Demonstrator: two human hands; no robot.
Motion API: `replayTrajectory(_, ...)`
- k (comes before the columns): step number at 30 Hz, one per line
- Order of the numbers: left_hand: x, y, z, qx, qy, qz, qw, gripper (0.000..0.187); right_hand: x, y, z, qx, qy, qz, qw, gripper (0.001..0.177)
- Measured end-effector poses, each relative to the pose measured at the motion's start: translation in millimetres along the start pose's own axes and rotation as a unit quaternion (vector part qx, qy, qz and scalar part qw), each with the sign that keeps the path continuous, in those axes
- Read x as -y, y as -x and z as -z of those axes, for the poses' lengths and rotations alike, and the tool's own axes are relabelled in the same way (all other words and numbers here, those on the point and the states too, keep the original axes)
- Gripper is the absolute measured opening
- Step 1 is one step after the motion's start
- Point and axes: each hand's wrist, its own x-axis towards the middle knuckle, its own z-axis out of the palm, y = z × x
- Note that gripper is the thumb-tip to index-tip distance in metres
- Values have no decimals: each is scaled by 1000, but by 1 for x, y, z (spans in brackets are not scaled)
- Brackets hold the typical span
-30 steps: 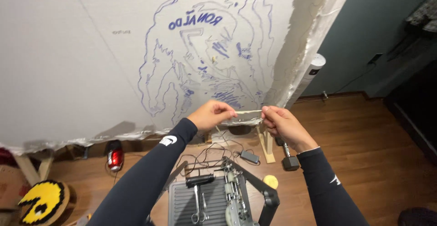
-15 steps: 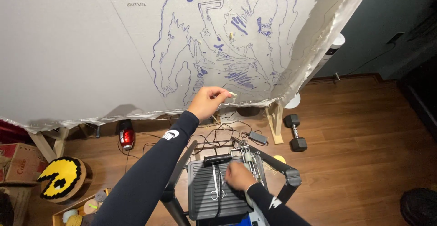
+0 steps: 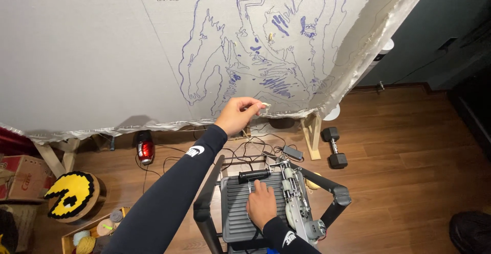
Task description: Preparing yarn and loading a tufting gun to work on a rug canvas.
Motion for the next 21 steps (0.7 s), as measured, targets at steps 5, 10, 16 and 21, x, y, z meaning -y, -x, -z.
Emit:
replayTrajectory(5, 4, 5, 11, 18, 27, 7, 999, 24, 9, -7, -10, 33, 103, 5, 994, 24)
replayTrajectory(10, 4, 11, 23, 25, 45, 0, 999, 25, 22, -10, -23, 32, 108, 0, 994, 22)
replayTrajectory(16, -1, 16, 37, 23, 57, 4, 998, 27, 40, -9, -18, 75, 104, 16, 992, 22)
replayTrajectory(21, -13, 20, 45, 21, 43, 23, 999, 30, 37, -11, -18, 71, 125, 58, 988, 39)
